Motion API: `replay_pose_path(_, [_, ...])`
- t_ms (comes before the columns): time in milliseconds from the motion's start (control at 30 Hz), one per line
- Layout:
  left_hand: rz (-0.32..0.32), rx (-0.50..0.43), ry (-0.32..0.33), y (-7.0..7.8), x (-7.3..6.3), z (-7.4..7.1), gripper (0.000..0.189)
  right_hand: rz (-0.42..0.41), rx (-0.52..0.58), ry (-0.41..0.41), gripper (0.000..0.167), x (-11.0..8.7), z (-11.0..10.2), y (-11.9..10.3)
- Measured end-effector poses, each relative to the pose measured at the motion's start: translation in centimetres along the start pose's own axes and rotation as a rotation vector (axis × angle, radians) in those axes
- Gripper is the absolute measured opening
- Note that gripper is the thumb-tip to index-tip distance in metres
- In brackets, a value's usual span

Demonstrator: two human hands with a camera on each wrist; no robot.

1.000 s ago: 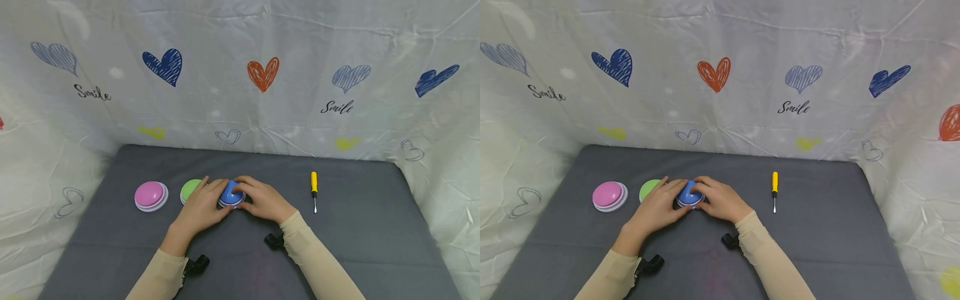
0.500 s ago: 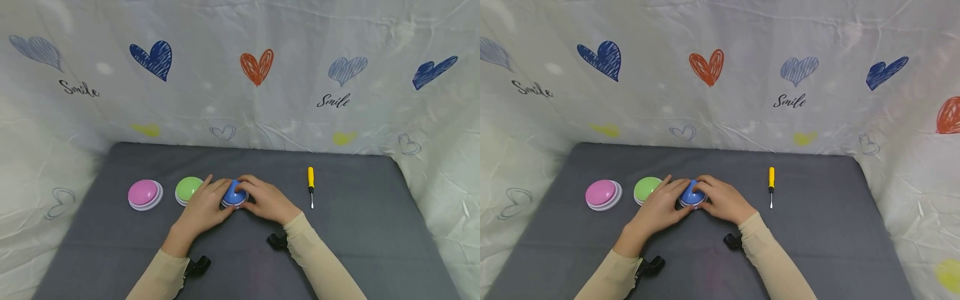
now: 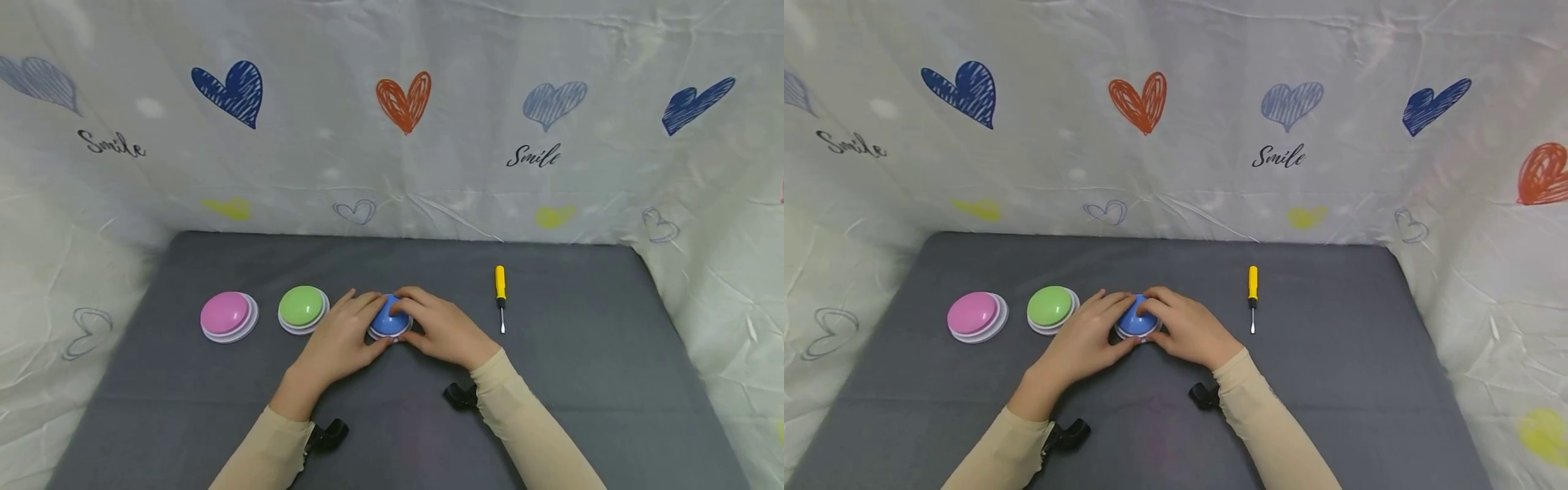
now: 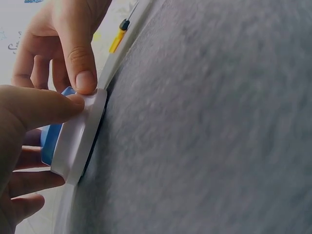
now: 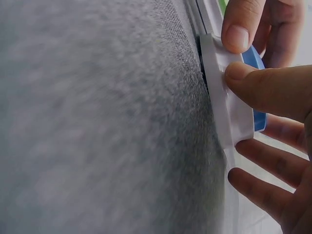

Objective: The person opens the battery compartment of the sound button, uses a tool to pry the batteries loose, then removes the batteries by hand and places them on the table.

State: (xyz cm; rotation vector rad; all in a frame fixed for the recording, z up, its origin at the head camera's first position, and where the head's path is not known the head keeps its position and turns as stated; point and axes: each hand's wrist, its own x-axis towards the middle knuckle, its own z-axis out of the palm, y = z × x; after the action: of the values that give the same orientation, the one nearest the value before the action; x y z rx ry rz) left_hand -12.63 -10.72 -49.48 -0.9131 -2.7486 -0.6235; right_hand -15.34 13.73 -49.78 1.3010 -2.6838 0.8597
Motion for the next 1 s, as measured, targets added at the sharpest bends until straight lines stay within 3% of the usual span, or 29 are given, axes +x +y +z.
replay_pose_path(433, [0.006,-0.028,0.007,1.3,-0.9,1.5,0.067,0.038,0.022,-0.016,0.044,-2.6,0.0,-0.3])
replay_pose_path(1000, [0.017,-0.035,0.000,3.0,-1.1,2.0,0.075,0.062,0.079,0.072,0.056,-4.9,0.4,0.0])
